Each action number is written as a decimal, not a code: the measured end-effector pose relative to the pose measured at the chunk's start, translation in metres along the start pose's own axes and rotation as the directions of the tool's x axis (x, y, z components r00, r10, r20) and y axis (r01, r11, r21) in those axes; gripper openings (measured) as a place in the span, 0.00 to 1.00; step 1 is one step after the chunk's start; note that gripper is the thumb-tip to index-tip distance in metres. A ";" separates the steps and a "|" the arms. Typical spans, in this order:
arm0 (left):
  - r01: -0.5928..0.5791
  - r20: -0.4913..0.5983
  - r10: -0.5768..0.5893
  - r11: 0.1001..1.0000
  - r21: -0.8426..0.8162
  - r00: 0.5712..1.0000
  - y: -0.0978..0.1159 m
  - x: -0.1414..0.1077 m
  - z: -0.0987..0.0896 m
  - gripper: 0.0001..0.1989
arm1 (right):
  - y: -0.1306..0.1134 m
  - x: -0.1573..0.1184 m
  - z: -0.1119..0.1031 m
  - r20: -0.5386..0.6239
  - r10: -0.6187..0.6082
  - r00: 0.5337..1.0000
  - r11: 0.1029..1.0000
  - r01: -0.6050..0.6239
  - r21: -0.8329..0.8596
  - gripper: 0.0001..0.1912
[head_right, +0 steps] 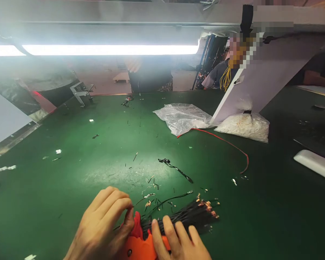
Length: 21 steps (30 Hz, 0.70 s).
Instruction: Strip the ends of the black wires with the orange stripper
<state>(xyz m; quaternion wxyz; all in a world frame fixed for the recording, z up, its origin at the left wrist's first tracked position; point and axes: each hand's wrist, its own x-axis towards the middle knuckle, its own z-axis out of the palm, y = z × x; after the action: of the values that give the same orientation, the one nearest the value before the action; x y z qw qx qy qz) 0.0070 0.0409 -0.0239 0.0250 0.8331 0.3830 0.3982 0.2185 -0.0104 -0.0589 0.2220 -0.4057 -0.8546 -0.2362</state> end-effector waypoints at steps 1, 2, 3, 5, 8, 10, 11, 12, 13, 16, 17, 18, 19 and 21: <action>-0.006 0.011 0.006 1.000 0.001 1.000 0.000 0.000 0.001 0.09 | 0.002 0.001 -0.002 -0.006 0.001 1.000 1.000 -0.001 0.003 0.27; -0.014 0.012 0.014 1.000 0.003 1.000 0.001 0.000 0.001 0.09 | 0.005 0.002 -0.004 -0.008 0.003 1.000 1.000 -0.003 0.019 0.26; -0.027 0.032 0.027 1.000 0.007 0.999 0.002 0.000 0.001 0.10 | 0.008 0.003 -0.007 -0.007 0.014 1.000 0.999 -0.013 0.046 0.24; -0.074 0.100 0.071 0.997 0.026 0.992 0.004 0.002 0.001 0.11 | 0.014 0.005 -0.012 -0.020 0.053 0.998 0.991 -0.050 0.122 0.18; -0.179 0.188 0.170 0.983 0.031 0.967 0.009 0.002 0.005 0.12 | 0.015 0.009 -0.013 -0.076 0.106 0.991 0.967 -0.084 0.241 0.14; -0.225 0.149 0.218 0.974 0.030 0.964 0.013 0.000 0.010 0.12 | 0.011 0.011 -0.008 -0.101 0.120 0.988 0.943 -0.082 0.322 0.11; -0.234 0.127 0.228 0.972 0.034 0.965 0.014 -0.001 0.014 0.11 | 0.008 0.011 -0.006 -0.093 0.141 0.986 0.927 -0.098 0.363 0.11; -0.239 0.108 0.234 0.970 0.035 0.966 0.015 -0.003 0.016 0.11 | 0.005 0.011 -0.003 -0.071 0.161 0.984 0.908 -0.120 0.401 0.12; -0.240 0.100 0.236 0.970 0.036 0.967 0.016 -0.003 0.019 0.12 | 0.003 0.011 -0.001 -0.045 0.174 0.984 0.890 -0.138 0.434 0.12; -0.249 0.098 0.245 0.968 0.028 0.964 0.017 -0.002 0.020 0.12 | 0.002 0.009 0.002 0.009 0.178 0.984 0.854 -0.159 0.495 0.10; -0.255 0.108 0.251 0.966 0.029 0.962 0.017 -0.001 0.018 0.11 | 0.002 0.008 0.002 0.013 0.182 0.983 0.846 -0.163 0.507 0.09; -0.262 0.119 0.257 0.964 0.034 0.959 0.017 0.000 0.016 0.10 | 0.003 0.008 0.001 0.016 0.189 0.982 0.838 -0.169 0.519 0.09; -0.271 0.129 0.264 0.962 0.042 0.956 0.017 0.002 0.014 0.09 | 0.003 0.008 0.001 0.020 0.198 0.980 0.830 -0.179 0.528 0.09; -0.289 0.140 0.280 0.956 0.054 0.950 0.017 0.004 0.011 0.11 | 0.004 0.008 0.001 0.035 0.204 0.978 0.816 -0.190 0.546 0.10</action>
<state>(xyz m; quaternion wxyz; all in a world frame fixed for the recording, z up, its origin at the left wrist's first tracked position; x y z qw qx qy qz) 0.0268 0.0348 -0.0230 -0.0385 0.9042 0.2709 0.3279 0.2165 -0.0029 -0.0542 0.3625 -0.4087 -0.8368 0.0363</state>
